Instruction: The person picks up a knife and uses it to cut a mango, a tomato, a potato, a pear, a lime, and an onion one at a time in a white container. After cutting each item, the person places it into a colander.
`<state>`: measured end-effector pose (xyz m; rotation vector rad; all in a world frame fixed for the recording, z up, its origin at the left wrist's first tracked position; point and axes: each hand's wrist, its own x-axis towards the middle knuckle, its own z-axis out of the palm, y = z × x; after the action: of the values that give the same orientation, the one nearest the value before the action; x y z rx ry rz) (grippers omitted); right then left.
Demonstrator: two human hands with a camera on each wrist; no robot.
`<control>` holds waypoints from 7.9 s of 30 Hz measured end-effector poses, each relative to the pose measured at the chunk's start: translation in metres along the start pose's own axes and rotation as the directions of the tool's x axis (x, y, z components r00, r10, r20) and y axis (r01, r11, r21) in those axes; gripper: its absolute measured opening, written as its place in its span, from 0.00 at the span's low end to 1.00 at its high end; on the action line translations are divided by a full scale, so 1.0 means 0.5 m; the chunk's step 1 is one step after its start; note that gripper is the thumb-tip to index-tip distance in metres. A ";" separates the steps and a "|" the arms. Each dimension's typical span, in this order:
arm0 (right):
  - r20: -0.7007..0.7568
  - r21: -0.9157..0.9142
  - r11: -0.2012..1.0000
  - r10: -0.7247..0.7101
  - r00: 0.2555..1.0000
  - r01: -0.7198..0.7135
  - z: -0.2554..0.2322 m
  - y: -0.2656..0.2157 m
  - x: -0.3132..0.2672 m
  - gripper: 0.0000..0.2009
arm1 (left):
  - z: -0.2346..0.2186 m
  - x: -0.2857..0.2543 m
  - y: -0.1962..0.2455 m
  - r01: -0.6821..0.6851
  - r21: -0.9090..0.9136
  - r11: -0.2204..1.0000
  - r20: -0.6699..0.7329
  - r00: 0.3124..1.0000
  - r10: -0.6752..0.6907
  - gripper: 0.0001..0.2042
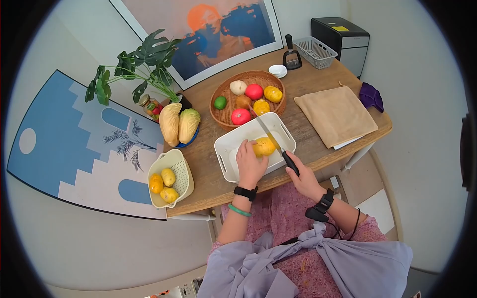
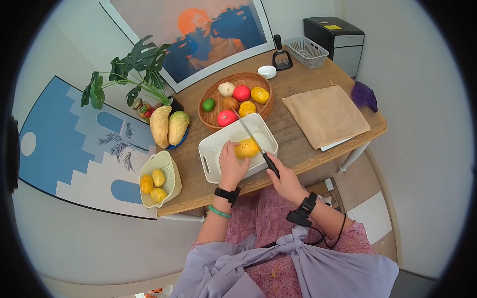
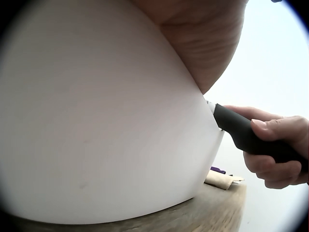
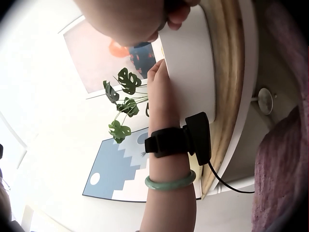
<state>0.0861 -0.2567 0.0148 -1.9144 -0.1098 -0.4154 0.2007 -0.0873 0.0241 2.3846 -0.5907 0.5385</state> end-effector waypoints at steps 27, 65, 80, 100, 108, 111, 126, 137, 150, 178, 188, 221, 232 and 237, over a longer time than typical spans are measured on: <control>0.064 0.029 0.997 0.069 0.996 -0.071 0.000 -0.006 0.002 0.26 | -0.011 0.003 0.011 0.294 -0.087 0.952 0.219 0.938 -0.269 0.29; 0.037 -0.026 1.000 -0.012 0.999 0.013 0.003 0.003 -0.004 0.26 | -0.007 0.000 0.014 0.225 0.096 0.970 0.038 0.973 -0.229 0.11; 0.057 -0.008 0.999 0.039 0.998 -0.039 0.006 -0.002 -0.007 0.26 | -0.008 -0.003 0.013 0.132 0.098 0.986 0.089 0.986 -0.141 0.16; 0.027 0.024 0.998 0.059 0.998 -0.060 0.003 -0.008 -0.009 0.25 | -0.002 -0.008 0.013 0.072 0.154 0.986 -0.064 0.996 -0.063 0.17; -0.003 0.019 1.000 0.017 1.000 -0.017 0.000 -0.008 -0.001 0.25 | -0.007 -0.003 0.019 0.202 0.110 0.973 0.031 0.978 -0.207 0.21; -0.002 0.018 1.000 0.010 1.000 -0.010 0.003 -0.005 -0.005 0.25 | -0.011 -0.001 0.021 0.266 0.128 0.955 0.075 0.958 -0.277 0.24; 0.041 0.017 0.999 0.047 0.998 -0.048 0.002 -0.016 -0.002 0.25 | -0.011 0.002 0.015 0.334 0.071 0.940 0.196 0.919 -0.341 0.22; 0.075 0.023 0.990 0.134 0.988 -0.136 -0.003 -0.020 -0.004 0.26 | -0.012 -0.002 0.019 0.278 0.074 0.958 0.114 0.952 -0.285 0.29; 0.033 0.018 0.999 0.045 0.998 -0.046 0.002 -0.011 -0.003 0.25 | -0.021 -0.001 0.033 0.212 0.132 0.968 0.083 0.971 -0.224 0.26; 0.008 0.001 1.000 -0.016 1.000 0.016 0.002 -0.013 -0.003 0.26 | -0.008 -0.006 0.013 0.220 0.119 0.968 0.093 0.968 -0.231 0.19; 0.029 -0.012 1.000 -0.020 0.999 0.020 0.003 0.006 -0.010 0.26 | -0.004 -0.007 0.012 0.080 0.046 0.996 0.018 0.997 -0.081 0.28; 0.044 -0.001 1.000 0.011 0.999 -0.011 0.001 -0.007 -0.007 0.26 | -0.009 -0.003 0.017 0.182 0.048 0.982 0.020 0.983 -0.183 0.22; 0.049 0.020 0.998 0.058 0.997 -0.059 0.002 -0.013 -0.009 0.26 | -0.013 0.000 0.016 0.211 -0.096 0.973 0.117 0.973 -0.199 0.29; 0.049 0.004 0.996 0.091 0.995 -0.092 0.000 -0.017 -0.006 0.26 | -0.011 -0.004 0.015 0.088 0.019 0.996 0.031 0.996 -0.089 0.31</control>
<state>0.0809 -0.2532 0.0214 -1.9155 -0.0555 -0.3061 0.1942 -0.0884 0.0306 2.4269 -0.4929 0.4700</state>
